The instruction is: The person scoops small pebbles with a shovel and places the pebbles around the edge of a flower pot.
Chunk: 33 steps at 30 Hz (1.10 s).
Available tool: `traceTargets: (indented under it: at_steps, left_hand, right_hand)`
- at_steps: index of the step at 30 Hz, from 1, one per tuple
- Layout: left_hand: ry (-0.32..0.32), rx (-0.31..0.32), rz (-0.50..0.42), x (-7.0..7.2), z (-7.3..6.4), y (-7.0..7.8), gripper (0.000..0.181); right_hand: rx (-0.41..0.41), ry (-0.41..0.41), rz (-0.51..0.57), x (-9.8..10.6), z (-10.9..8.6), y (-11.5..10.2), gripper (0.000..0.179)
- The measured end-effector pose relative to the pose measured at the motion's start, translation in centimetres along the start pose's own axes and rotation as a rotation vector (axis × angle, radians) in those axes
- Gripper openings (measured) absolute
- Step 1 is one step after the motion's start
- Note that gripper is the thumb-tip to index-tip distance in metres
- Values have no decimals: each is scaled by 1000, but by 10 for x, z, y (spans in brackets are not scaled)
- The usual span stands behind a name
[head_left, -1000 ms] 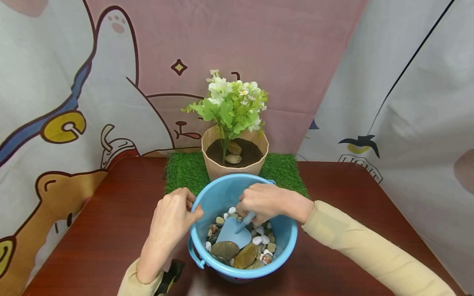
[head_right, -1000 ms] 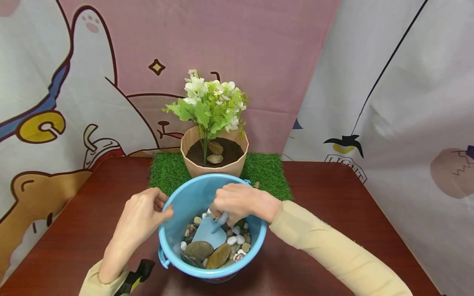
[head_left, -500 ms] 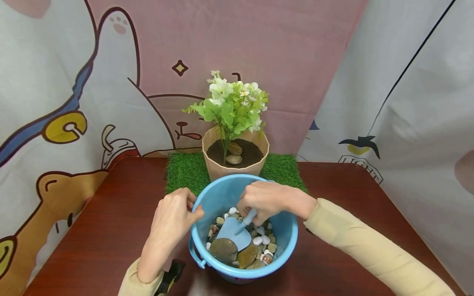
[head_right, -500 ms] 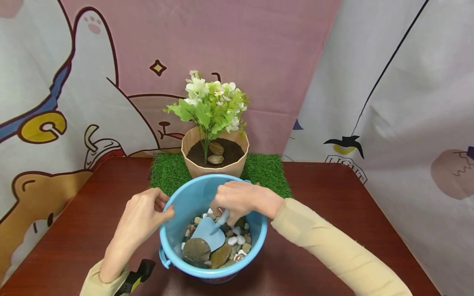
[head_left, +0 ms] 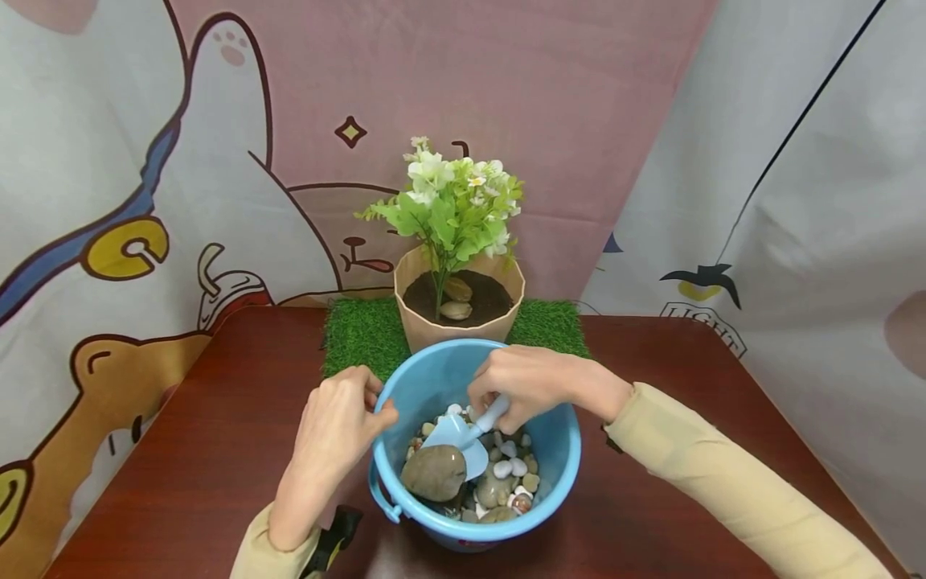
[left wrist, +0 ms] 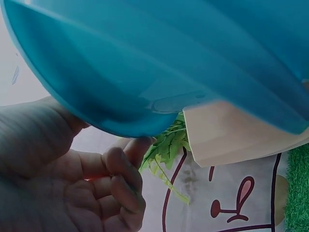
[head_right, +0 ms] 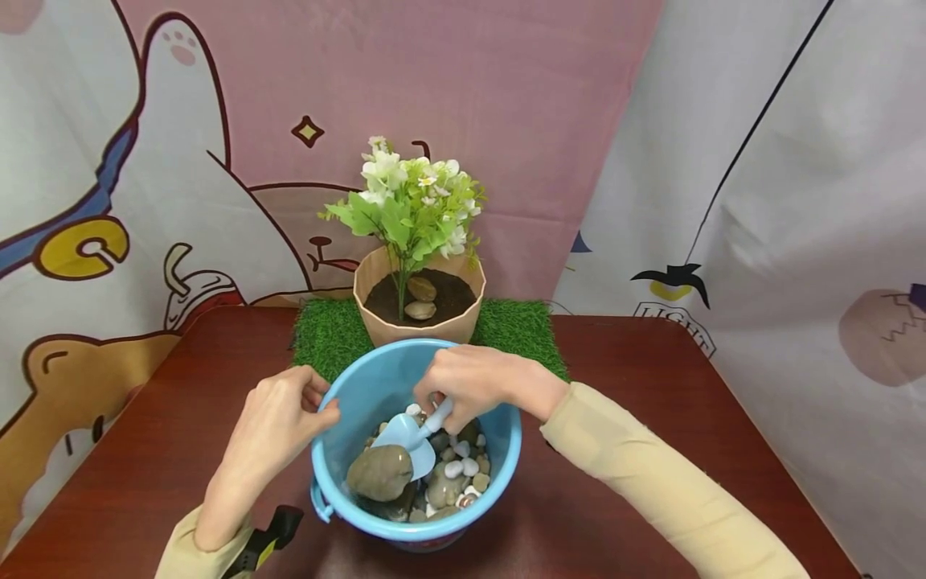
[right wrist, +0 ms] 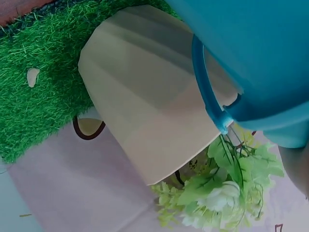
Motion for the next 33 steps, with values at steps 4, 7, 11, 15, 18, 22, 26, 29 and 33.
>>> traceTargets:
  at_steps: [4,7,11,15,18,22,26,29,33]
  left_hand:
    - [-5,2,0,0,1,0,11]
    - [-3,-4,-1,0,1,0,11]
    - [2,-13,-3,0,1,1,11]
    - [-3,-12,-2,0,1,1,11]
    - [-7,-8,-3,-1,1,0,11]
    - [-11,-4,-6,-1,0,0,11]
    - [-12,-3,-10,-1,0,0,11]
    - [-13,-3,-13,-1,0,0,11]
    - [-17,1,-14,-1,0,0,12]
  right_hand:
    - [1,19,24,5,-6,2,17]
    - [1,39,45,9,-11,4,15]
    - [2,79,72,15,-19,9,15]
    - [7,118,105,20,-26,13,17]
    - [5,139,127,24,-30,16,17]
    - [-20,157,145,30,-36,19,16]
    - [-40,172,156,34,-42,23,16]
    - [-43,183,163,36,-45,27,16]
    - [-58,198,158,39,-49,32,15]
Point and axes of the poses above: each hand's wrist, its own z-axis towards the middle knuckle, its own x-axis out of the back of the hand, y = z × x, the point moved 6 cm from there along z, towards the middle knuckle, and after that the axes turned 6 degrees about -x, right-handed, at the moved point
